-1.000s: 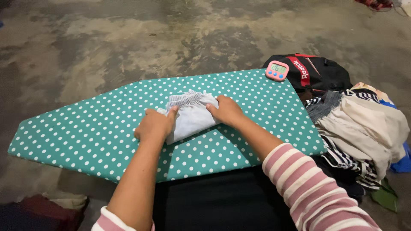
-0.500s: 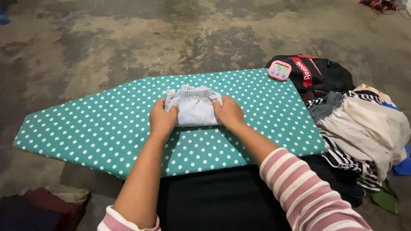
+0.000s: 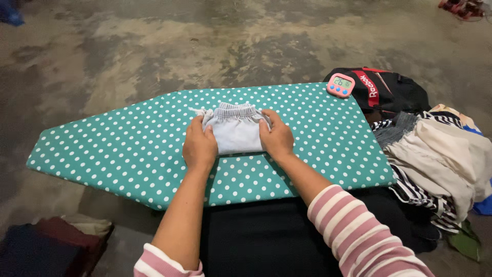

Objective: The person folds laundry on an ironing board: they smooth and fold a maroon garment, then fold a black t-shirt in half and press it flat, then fold a pair of light shorts and place the folded items on a pile beside the board.

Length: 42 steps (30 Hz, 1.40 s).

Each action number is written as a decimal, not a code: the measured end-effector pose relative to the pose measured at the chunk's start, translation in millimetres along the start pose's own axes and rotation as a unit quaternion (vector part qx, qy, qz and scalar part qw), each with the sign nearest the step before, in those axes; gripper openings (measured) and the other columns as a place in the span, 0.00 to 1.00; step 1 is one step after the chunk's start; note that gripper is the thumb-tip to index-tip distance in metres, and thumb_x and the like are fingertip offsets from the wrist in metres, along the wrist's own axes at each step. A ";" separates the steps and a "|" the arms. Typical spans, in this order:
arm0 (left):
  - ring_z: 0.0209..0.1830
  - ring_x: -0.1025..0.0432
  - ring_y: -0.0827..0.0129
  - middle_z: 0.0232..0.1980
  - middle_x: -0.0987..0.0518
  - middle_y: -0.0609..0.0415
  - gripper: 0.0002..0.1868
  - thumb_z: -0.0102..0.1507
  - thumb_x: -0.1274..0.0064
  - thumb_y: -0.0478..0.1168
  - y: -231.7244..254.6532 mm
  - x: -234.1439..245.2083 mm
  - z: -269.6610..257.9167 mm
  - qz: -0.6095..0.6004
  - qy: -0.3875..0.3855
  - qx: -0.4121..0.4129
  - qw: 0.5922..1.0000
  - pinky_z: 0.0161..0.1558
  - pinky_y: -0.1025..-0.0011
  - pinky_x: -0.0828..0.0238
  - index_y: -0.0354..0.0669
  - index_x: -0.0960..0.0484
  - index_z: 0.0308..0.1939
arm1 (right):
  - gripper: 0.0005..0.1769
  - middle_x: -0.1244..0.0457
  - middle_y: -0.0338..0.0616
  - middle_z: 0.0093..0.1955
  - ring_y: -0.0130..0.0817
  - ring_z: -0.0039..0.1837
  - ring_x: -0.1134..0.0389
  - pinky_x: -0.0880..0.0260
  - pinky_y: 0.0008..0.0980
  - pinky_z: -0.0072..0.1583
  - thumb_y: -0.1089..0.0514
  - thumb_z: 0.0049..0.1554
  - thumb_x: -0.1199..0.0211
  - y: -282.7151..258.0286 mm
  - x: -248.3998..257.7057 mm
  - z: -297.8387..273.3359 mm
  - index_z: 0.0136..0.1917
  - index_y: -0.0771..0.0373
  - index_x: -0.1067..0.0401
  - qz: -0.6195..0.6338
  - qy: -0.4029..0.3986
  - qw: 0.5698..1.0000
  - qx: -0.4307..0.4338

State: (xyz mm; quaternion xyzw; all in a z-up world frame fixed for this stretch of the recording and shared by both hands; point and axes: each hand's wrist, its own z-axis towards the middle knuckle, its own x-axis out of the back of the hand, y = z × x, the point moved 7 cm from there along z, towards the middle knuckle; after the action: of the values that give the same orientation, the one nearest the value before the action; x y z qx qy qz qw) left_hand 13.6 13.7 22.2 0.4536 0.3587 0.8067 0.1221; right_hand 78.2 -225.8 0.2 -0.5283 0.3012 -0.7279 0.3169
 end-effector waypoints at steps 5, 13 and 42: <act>0.53 0.27 0.44 0.58 0.23 0.43 0.20 0.67 0.50 0.43 -13.6 20.9 -1.7 -0.014 0.035 -0.009 0.999 0.49 0.51 0.30 0.46 0.29 0.63 | 0.17 0.27 0.47 0.49 0.43 0.49 0.25 0.27 0.38 0.50 0.49 0.59 0.40 -19.7 -10.7 -5.5 0.60 0.51 0.24 0.094 0.023 0.992 0.084; 0.55 0.27 0.45 0.57 0.22 0.43 0.19 0.67 0.49 0.41 -45.3 83.0 -2.2 -0.003 0.093 -0.012 0.996 0.51 0.53 0.30 0.45 0.27 0.61 | 0.16 0.27 0.46 0.50 0.39 0.51 0.24 0.27 0.35 0.52 0.51 0.60 0.40 -66.1 -60.1 -19.6 0.60 0.53 0.25 0.146 -0.031 0.984 0.103; 0.54 0.28 0.41 0.56 0.23 0.40 0.16 0.70 0.49 0.39 -244.9 318.6 -84.5 0.122 0.316 0.067 0.938 0.52 0.53 0.31 0.40 0.26 0.60 | 0.21 0.28 0.47 0.50 0.37 0.49 0.29 0.29 0.32 0.55 0.67 0.54 0.44 -269.7 -277.2 -171.7 0.56 0.56 0.19 0.205 -0.357 0.869 0.274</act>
State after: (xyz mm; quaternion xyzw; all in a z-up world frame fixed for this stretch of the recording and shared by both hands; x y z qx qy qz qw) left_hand -265.0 315.2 30.6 0.2227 0.3740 0.8911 -0.1279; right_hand -58.3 174.8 3.8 -0.5705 0.0581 -0.4618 0.6767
